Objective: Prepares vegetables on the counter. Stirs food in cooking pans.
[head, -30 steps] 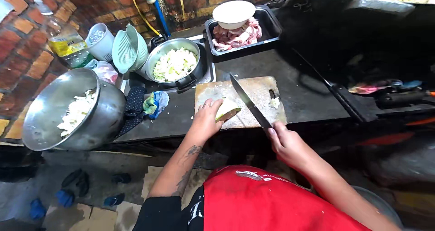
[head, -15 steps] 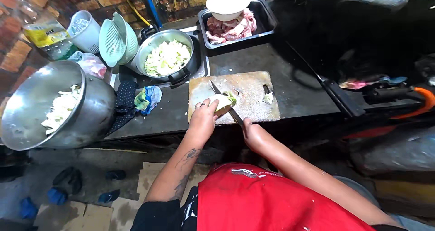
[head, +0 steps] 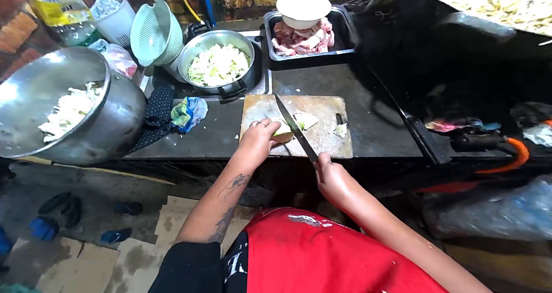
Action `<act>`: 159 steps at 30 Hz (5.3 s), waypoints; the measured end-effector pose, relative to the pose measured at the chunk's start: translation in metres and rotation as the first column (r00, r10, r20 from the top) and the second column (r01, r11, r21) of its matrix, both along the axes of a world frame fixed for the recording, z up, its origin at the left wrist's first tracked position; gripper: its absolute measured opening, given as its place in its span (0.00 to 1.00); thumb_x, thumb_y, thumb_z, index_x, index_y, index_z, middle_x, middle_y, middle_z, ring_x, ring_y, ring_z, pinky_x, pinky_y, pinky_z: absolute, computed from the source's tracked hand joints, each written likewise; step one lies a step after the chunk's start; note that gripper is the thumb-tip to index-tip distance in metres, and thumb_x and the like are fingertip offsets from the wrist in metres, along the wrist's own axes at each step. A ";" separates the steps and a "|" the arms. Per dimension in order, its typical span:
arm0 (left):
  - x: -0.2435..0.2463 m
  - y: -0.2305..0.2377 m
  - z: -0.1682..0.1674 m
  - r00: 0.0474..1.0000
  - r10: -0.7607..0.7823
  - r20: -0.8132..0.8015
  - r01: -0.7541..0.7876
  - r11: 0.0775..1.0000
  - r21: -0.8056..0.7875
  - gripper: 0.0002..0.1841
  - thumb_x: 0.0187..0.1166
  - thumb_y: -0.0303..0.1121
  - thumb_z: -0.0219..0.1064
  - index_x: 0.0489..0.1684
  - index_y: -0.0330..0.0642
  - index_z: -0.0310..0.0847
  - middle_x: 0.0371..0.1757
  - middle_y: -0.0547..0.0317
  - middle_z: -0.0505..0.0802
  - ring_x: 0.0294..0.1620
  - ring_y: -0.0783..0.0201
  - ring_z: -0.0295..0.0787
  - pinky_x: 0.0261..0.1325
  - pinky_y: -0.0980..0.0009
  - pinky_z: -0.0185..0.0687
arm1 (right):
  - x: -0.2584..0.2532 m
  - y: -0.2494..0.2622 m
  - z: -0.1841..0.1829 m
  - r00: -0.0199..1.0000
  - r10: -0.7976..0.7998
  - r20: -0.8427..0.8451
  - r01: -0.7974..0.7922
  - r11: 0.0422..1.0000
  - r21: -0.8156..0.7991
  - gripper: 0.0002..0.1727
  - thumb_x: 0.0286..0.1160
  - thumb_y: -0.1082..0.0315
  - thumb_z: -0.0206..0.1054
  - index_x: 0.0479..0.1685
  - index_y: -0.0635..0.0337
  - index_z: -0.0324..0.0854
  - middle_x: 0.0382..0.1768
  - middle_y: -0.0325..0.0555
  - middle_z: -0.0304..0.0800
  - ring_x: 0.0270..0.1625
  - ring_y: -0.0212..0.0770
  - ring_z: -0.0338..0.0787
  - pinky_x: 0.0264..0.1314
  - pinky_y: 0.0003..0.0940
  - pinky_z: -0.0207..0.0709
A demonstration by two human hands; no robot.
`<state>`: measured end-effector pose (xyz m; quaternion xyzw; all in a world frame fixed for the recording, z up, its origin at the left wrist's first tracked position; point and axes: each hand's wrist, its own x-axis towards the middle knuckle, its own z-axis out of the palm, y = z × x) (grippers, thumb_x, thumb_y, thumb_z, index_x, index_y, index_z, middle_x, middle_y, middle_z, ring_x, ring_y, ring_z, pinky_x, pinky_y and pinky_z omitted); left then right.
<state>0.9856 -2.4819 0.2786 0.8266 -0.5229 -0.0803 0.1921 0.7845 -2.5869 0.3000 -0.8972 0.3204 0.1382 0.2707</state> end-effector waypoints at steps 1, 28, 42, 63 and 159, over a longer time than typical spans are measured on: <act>0.001 -0.001 0.000 1.000 0.000 -0.012 0.001 1.000 0.017 0.26 0.73 0.27 0.77 0.73 0.48 0.83 0.75 0.44 0.85 0.76 0.39 0.79 0.77 0.45 0.75 | 0.007 0.000 -0.004 1.000 0.000 -0.018 0.000 1.000 0.001 0.15 0.96 0.61 0.44 0.65 0.61 0.68 0.40 0.57 0.87 0.50 0.56 0.93 0.53 0.52 0.84; 0.007 0.005 -0.013 0.996 -0.052 -0.068 0.040 0.986 -0.159 0.22 0.71 0.20 0.75 0.65 0.45 0.87 0.69 0.40 0.86 0.72 0.38 0.82 0.75 0.47 0.78 | 0.039 0.015 -0.025 0.983 0.003 -0.181 -0.026 0.992 -0.125 0.19 0.97 0.61 0.41 0.73 0.60 0.66 0.49 0.60 0.90 0.58 0.59 0.93 0.59 0.55 0.84; 0.016 0.029 -0.044 0.983 0.025 -0.184 -0.076 0.958 -0.276 0.31 0.68 0.21 0.77 0.76 0.43 0.79 0.78 0.37 0.81 0.80 0.39 0.77 0.80 0.43 0.73 | 0.000 0.014 0.013 0.983 0.110 0.145 -0.075 0.971 -0.225 0.15 0.95 0.63 0.47 0.59 0.65 0.72 0.29 0.56 0.86 0.35 0.56 0.93 0.41 0.52 0.85; 0.023 0.025 -0.059 0.984 0.011 -0.180 -0.067 0.950 -0.305 0.36 0.63 0.23 0.81 0.77 0.48 0.78 0.79 0.38 0.80 0.77 0.40 0.80 0.75 0.42 0.79 | 0.043 0.019 -0.014 0.976 0.068 -0.206 -0.096 0.987 -0.128 0.18 0.95 0.65 0.42 0.75 0.60 0.63 0.52 0.62 0.89 0.60 0.60 0.92 0.60 0.57 0.84; 0.028 -0.004 -0.046 0.990 0.048 -0.134 -0.112 0.845 -0.523 0.25 0.71 0.32 0.77 0.70 0.46 0.86 0.75 0.40 0.83 0.75 0.43 0.80 0.75 0.47 0.77 | 0.060 0.023 -0.040 0.999 0.035 -0.005 -0.034 0.995 0.092 0.15 0.96 0.63 0.46 0.66 0.63 0.67 0.40 0.58 0.86 0.41 0.53 0.93 0.47 0.49 0.86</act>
